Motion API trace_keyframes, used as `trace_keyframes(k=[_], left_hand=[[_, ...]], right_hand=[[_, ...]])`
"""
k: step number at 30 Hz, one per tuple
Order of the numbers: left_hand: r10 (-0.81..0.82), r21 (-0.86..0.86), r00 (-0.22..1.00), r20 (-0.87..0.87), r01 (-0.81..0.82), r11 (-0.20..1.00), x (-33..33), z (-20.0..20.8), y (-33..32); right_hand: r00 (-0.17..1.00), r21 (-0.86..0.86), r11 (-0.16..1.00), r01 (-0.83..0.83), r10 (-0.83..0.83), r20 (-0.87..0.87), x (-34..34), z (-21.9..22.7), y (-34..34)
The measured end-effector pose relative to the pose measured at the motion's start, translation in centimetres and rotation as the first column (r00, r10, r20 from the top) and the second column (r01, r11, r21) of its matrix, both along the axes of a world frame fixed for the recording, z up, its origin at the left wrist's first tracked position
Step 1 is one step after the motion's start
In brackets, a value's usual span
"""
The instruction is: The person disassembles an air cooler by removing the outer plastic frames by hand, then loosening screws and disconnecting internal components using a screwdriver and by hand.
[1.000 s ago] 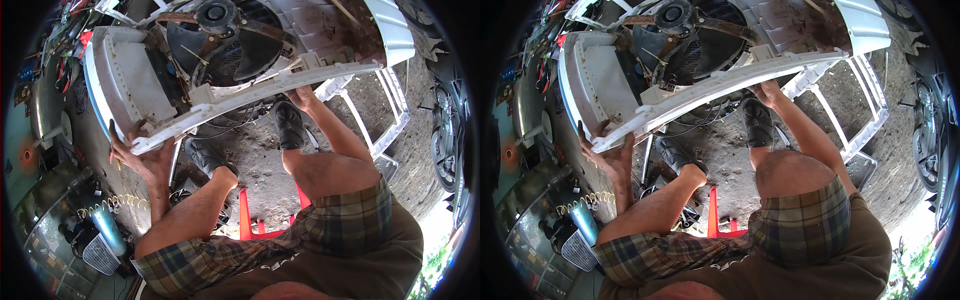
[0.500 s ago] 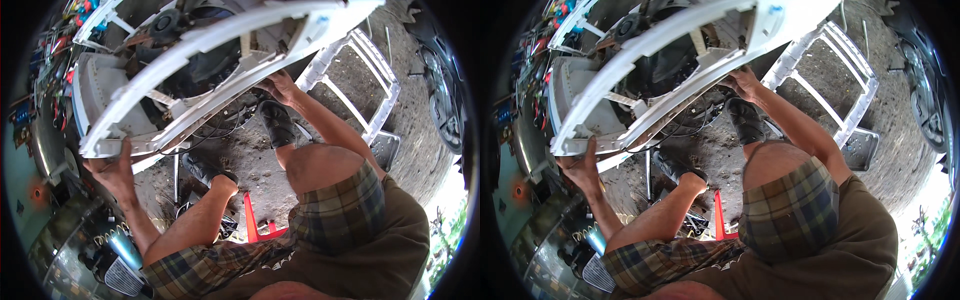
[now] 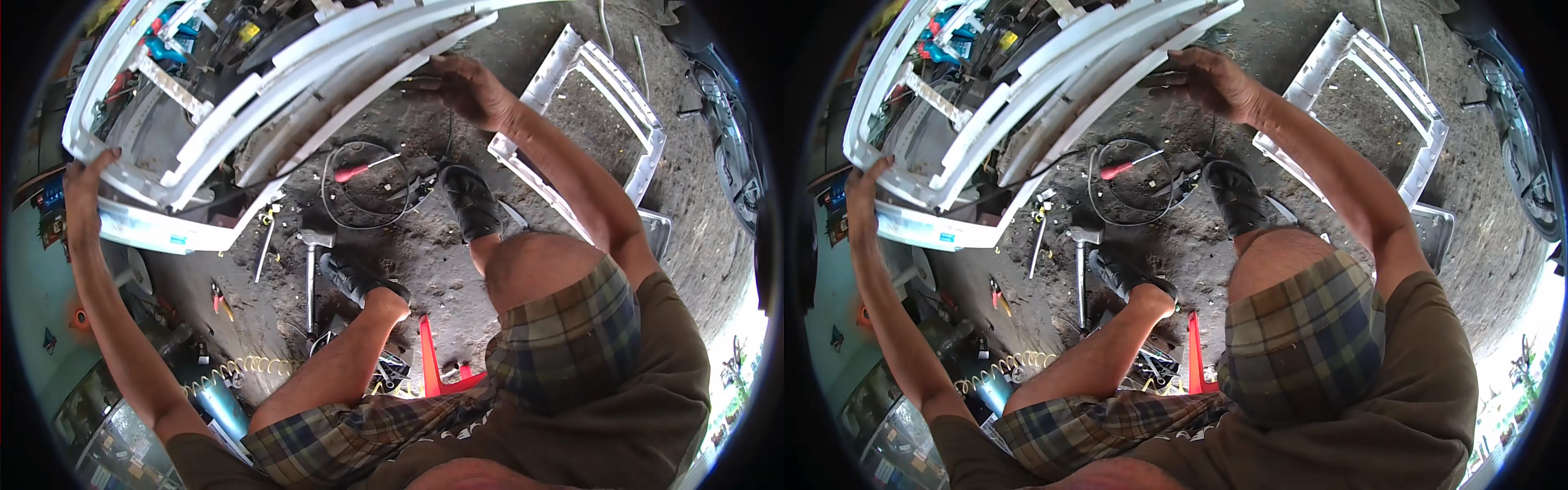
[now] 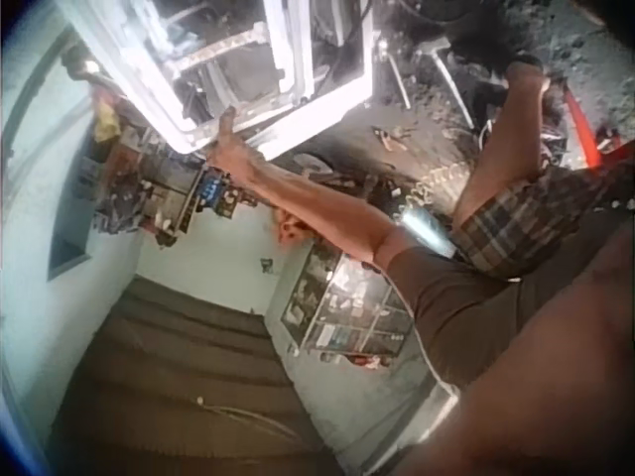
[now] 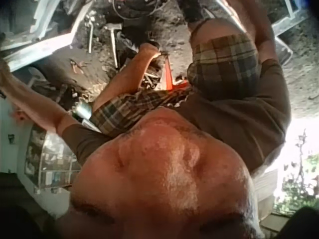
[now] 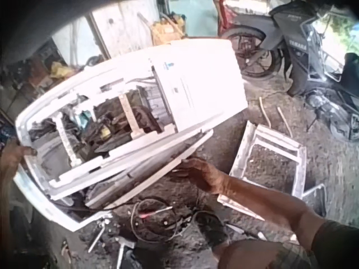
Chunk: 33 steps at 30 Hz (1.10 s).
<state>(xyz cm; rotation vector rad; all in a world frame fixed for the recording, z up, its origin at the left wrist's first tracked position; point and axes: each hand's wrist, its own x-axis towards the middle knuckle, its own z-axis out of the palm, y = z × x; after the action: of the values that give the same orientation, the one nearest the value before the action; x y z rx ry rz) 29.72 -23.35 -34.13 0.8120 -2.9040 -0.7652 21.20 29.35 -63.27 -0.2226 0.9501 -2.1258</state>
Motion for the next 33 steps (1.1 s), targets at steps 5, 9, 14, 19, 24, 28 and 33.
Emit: trace_keyframes(k=[5, 9, 14, 19, 24, 28, 33], left_hand=[[0.053, 0.073, 0.995, 0.086, -0.060, 0.996, -3.5, -0.5, -3.2], [0.040, 0.147, 0.998, 0.049, -0.047, 0.988, -4.1, -0.4, -4.9], [0.024, 0.138, 0.999, 0.029, -0.027, 0.990, -4.5, -0.9, -4.9], [0.072, 0.155, 0.997, 0.034, -0.076, 0.985, -4.6, -0.8, -6.2], [0.043, 0.198, 0.998, 0.048, -0.051, 0.979, -5.6, -0.5, -5.5], [0.017, 0.206, 0.998, 0.063, -0.029, 0.978, -6.5, -0.2, -6.2], [0.023, 0.291, 0.993, 0.114, -0.056, 0.955, -7.5, 0.7, -8.9]], right_hand=[[1.000, -0.091, 0.995, 0.028, -0.028, -0.003, -1.4, 0.2, -0.5], [0.989, -0.032, 0.993, 0.110, -0.112, -0.092, -1.0, -0.1, -1.0], [0.971, -0.010, 0.985, 0.173, -0.173, -0.165, -0.2, -0.2, -1.3], [0.956, 0.023, 0.984, 0.174, -0.163, -0.243, 0.3, 0.0, -2.0], [0.955, 0.102, 0.968, 0.227, -0.201, -0.220, -0.2, -0.1, -2.3], [0.928, 0.142, 0.944, 0.298, -0.252, -0.274, -0.5, 0.5, -3.6], [0.841, 0.231, 0.854, 0.467, -0.348, -0.414, 1.8, -0.2, -7.0]])
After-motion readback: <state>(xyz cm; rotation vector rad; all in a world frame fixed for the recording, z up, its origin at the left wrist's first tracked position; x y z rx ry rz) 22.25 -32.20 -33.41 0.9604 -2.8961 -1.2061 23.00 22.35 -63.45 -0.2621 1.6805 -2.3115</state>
